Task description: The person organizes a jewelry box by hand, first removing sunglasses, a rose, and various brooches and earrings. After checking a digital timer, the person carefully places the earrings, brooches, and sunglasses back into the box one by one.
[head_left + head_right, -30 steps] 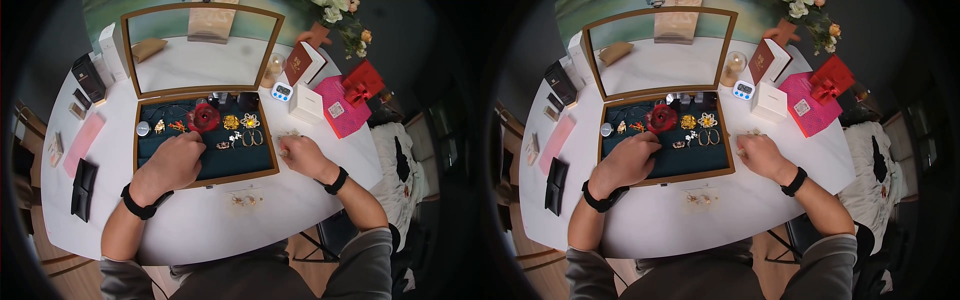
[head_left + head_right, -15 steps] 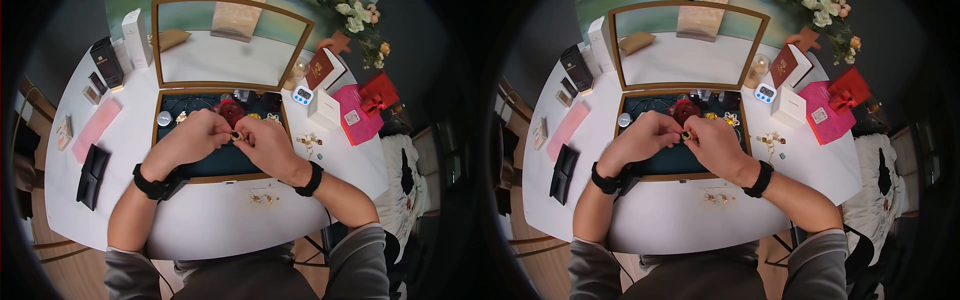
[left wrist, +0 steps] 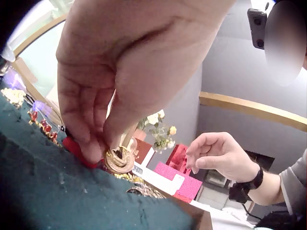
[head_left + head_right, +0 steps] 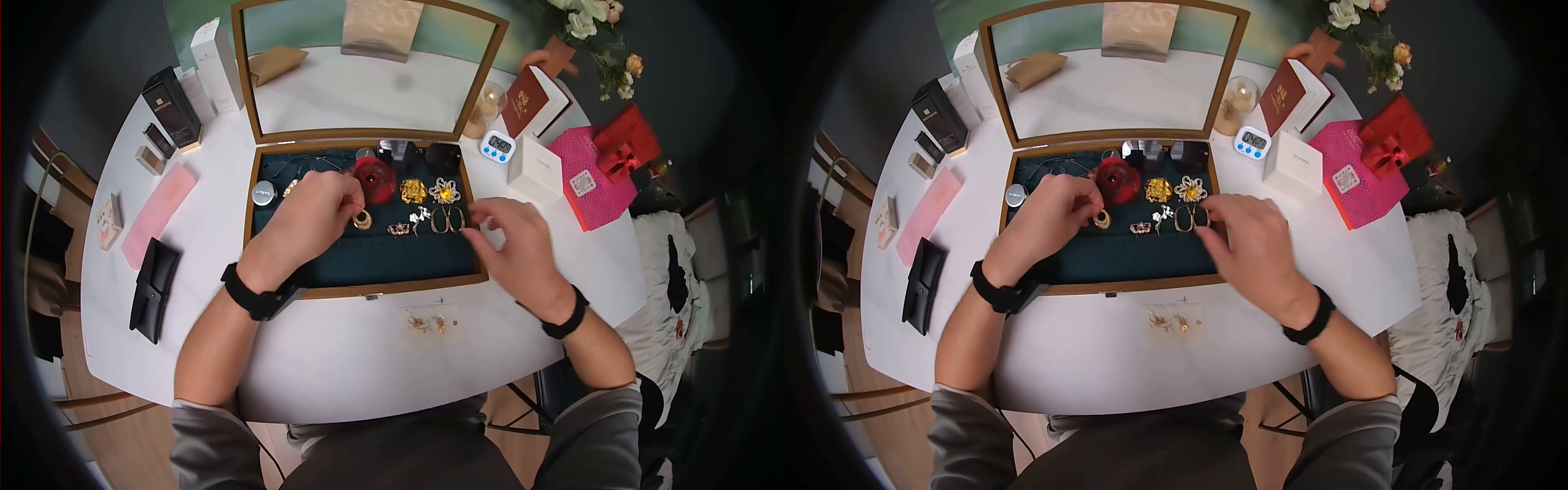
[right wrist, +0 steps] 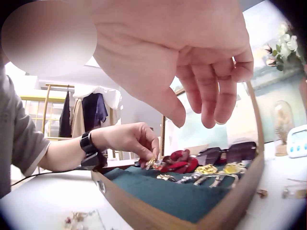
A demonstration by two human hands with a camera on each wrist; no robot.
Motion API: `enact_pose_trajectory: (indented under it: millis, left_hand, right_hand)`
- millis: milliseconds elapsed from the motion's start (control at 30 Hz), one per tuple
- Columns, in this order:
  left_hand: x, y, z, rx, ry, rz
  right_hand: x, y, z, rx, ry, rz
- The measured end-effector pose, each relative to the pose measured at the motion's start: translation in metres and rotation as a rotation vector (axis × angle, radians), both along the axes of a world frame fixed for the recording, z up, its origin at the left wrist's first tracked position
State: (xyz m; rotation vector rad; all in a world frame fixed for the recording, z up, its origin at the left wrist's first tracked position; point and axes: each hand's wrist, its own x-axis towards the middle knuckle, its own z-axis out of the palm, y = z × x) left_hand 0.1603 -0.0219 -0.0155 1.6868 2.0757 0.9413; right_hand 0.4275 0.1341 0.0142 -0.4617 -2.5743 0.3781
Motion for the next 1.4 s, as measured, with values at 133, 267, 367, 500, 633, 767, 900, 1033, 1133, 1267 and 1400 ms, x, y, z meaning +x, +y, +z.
enact_pose_trajectory:
  millis: [133, 267, 367, 500, 633, 767, 900, 1033, 1133, 1267, 1400]
  left_hand:
    - [0.005, 0.013, -0.004, 0.010, 0.128, -0.040]
    - [0.011, 0.023, -0.011, -0.092, 0.174, -0.025]
    - [0.014, 0.025, -0.016, -0.098, 0.229, -0.017]
    - [0.017, 0.024, -0.015, -0.101, 0.237, 0.032]
    - [0.018, 0.019, -0.005, -0.107, 0.240, 0.082]
    - [0.011, 0.008, 0.002, -0.142, 0.206, 0.075]
    - [0.015, 0.006, 0.001, -0.207, 0.115, 0.030]
    - [0.021, 0.013, -0.006, -0.194, 0.104, 0.024]
    - [0.023, 0.018, -0.008, -0.217, 0.071, 0.020]
    - [0.025, 0.022, -0.010, -0.216, 0.164, 0.017]
    - [0.028, 0.026, -0.010, -0.237, 0.254, 0.031]
  right_hand:
    - [0.049, 0.021, -0.010, 0.014, -0.090, -0.082]
    - [0.083, 0.035, -0.025, 0.068, -0.179, -0.146]
    - [0.097, 0.037, -0.029, 0.079, -0.191, -0.174]
    - [0.107, 0.039, -0.033, 0.060, -0.203, -0.192]
    - [0.111, 0.041, -0.038, 0.061, -0.185, -0.195]
    - [0.112, 0.039, -0.038, 0.059, -0.202, -0.166]
    - [0.110, 0.034, -0.040, 0.048, -0.190, -0.114]
    - [0.108, 0.030, -0.040, 0.040, -0.240, -0.102]
    - [0.108, 0.030, -0.044, 0.039, -0.265, -0.095]
    - [0.107, 0.030, -0.049, 0.031, -0.304, -0.090]
    - [0.104, 0.030, -0.052, 0.033, -0.304, -0.073]
